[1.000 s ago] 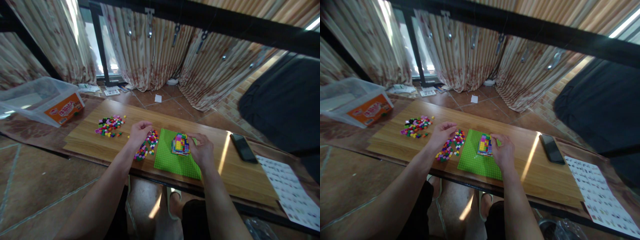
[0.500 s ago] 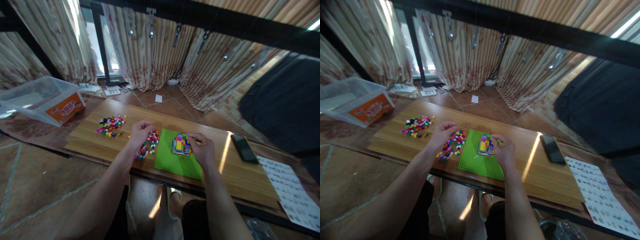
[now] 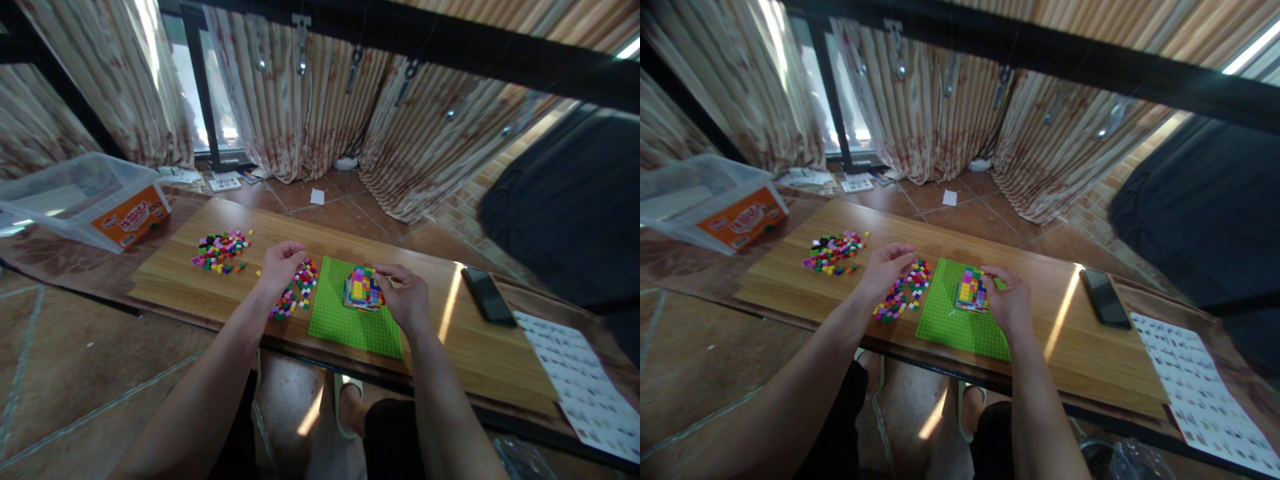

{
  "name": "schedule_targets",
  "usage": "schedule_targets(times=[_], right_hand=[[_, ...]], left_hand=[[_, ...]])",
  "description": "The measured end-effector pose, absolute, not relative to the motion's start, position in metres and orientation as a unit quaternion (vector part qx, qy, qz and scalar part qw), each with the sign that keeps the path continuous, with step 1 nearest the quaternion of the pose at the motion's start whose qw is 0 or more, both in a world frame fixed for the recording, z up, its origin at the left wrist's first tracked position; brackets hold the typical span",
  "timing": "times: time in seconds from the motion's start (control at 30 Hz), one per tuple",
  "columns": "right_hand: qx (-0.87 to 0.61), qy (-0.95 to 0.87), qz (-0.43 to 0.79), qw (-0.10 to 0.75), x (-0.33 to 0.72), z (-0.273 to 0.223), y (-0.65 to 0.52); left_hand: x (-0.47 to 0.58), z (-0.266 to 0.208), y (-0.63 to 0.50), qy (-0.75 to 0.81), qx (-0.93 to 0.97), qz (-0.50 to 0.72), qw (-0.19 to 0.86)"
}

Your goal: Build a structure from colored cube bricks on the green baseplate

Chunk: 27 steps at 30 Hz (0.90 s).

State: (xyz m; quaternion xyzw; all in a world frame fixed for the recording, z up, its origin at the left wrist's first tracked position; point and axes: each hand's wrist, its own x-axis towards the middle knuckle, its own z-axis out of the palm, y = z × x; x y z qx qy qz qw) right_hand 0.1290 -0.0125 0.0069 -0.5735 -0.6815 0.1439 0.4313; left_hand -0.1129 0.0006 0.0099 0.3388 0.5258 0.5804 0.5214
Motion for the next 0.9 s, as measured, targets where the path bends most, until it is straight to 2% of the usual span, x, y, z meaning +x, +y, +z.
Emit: schedule_targets(times=[0.3,0.5,0.9], right_hand=[[-0.534,-0.739,0.093,0.399,0.13,0.012,-0.011],[-0.538,-0.744,0.13,0.375,0.135,0.013,-0.006],[-0.56,-0.672,0.207,0.439,0.134,0.002,-0.005]], left_hand=[[-0.112,0.009,0.0,0.531,0.34,0.577,0.519],[-0.111,0.006,0.001,0.529,0.338,0.575,0.524],[-0.112,0.002,0.003,0.522,0.355,0.573,0.522]])
